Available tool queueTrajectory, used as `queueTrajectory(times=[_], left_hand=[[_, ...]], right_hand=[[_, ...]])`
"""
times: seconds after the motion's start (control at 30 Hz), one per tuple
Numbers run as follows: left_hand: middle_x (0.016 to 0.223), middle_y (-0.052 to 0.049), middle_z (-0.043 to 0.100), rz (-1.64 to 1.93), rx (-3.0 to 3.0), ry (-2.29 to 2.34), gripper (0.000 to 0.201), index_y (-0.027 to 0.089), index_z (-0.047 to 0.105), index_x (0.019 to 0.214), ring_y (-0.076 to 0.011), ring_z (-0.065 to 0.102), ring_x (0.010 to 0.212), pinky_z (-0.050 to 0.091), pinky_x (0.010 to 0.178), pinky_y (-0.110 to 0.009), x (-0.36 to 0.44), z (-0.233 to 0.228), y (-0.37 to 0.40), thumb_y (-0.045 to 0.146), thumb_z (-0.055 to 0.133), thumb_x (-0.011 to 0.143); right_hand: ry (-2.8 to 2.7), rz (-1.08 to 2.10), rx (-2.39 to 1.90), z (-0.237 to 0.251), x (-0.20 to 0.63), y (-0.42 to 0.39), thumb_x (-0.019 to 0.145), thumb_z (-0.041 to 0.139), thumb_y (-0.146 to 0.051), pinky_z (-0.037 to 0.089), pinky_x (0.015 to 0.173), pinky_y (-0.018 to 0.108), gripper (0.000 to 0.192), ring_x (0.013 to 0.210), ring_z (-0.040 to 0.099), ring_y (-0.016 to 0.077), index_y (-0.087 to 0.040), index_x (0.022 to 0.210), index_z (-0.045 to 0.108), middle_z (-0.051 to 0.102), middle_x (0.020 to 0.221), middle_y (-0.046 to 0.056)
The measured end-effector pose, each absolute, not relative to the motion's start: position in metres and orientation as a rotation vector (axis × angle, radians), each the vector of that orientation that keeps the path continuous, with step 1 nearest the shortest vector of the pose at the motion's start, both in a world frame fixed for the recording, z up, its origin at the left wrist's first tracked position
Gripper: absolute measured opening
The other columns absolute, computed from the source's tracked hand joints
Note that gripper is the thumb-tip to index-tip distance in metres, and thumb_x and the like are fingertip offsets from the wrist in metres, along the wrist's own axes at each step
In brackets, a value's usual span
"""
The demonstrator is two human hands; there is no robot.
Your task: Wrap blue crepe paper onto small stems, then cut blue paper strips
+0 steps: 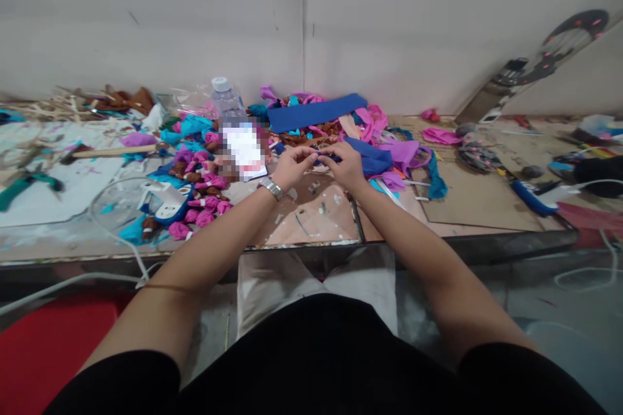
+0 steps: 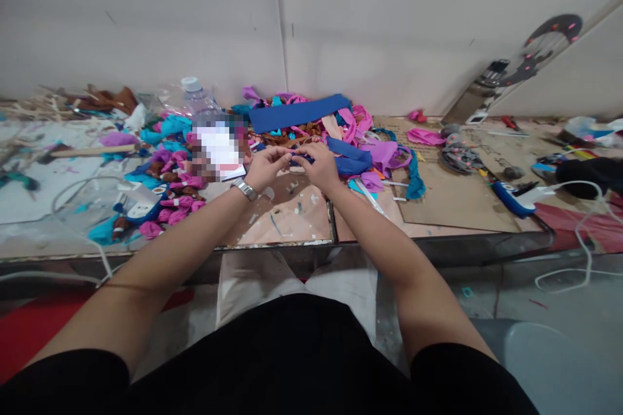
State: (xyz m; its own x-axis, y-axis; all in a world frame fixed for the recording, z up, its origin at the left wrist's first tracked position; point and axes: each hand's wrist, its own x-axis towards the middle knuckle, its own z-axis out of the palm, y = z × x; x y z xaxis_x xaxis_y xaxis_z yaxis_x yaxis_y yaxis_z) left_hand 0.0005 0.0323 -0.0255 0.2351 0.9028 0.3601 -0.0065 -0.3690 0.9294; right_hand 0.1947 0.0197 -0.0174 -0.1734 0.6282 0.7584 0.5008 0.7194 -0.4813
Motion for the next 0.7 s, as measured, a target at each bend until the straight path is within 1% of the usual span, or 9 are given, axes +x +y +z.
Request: queueTrajectory(times=[0.07,0.17,0.27,0.33,0.53,0.7], left_hand=[[0.075,-0.004,0.071,1.257,1.621,0.854,0.059,0.016,0.079,0.101,-0.0116,0.060,0.064,0.047,0.064,-0.026,0.0010,-0.0277,0.0337,0.071,0.079,0.079],[0.070,-0.002,0.068,1.244,1.606,0.837,0.058,0.016,0.076,0.096,-0.0112,0.058,0.062,0.046,0.063,-0.025,0.0013,-0.0295,0.0351,0.072,0.077,0.080],[0.066,0.000,0.064,1.274,1.547,0.804,0.053,0.017,0.073,0.091,-0.0099,0.055,0.059,0.044,0.062,-0.024,0.0015,-0.0302,0.0361,0.069,0.077,0.083],[0.066,0.000,0.063,1.288,1.507,0.786,0.050,0.017,0.072,0.089,-0.0096,0.054,0.059,0.043,0.060,-0.024,0.0018,-0.0307,0.0366,0.067,0.078,0.083],[0.066,0.000,0.061,1.305,1.432,0.760,0.050,0.019,0.072,0.087,-0.0102,0.053,0.058,0.041,0.057,-0.025,0.0044,-0.0302,0.0351,0.067,0.082,0.079],[0.067,0.001,0.060,1.290,1.322,0.724,0.051,0.019,0.070,0.085,-0.0098,0.053,0.058,0.045,0.059,-0.026,0.0055,-0.0238,0.0305,0.066,0.087,0.073]], right_hand=[[-1.828,0.141,-0.885,-0.0178,0.1952,0.0204,0.097,0.069,-0.054,0.052,0.095,0.045,0.032,0.097,0.072,0.0264,-0.024,0.096,0.080,0.081,0.095,0.006],[-1.831,0.136,-0.872,-0.0170,0.1952,0.0200,0.096,0.071,-0.055,0.053,0.094,0.044,0.032,0.097,0.072,0.0263,-0.025,0.097,0.080,0.081,0.096,0.006],[-1.828,0.123,-0.846,-0.0149,0.1944,0.0179,0.096,0.072,-0.055,0.054,0.095,0.044,0.032,0.099,0.073,0.0263,-0.025,0.101,0.080,0.082,0.100,0.007],[-1.824,0.118,-0.852,-0.0138,0.1936,0.0165,0.097,0.069,-0.056,0.054,0.094,0.044,0.033,0.098,0.074,0.0260,-0.025,0.100,0.080,0.082,0.099,0.007],[-1.804,0.179,-0.872,-0.0121,0.1922,0.0145,0.097,0.066,-0.060,0.056,0.091,0.042,0.038,0.094,0.075,0.0250,-0.024,0.095,0.079,0.082,0.097,0.006],[-1.781,0.209,-0.843,-0.0094,0.1915,0.0109,0.096,0.067,-0.058,0.057,0.095,0.043,0.036,0.099,0.075,0.0255,-0.024,0.101,0.078,0.081,0.103,0.007]])
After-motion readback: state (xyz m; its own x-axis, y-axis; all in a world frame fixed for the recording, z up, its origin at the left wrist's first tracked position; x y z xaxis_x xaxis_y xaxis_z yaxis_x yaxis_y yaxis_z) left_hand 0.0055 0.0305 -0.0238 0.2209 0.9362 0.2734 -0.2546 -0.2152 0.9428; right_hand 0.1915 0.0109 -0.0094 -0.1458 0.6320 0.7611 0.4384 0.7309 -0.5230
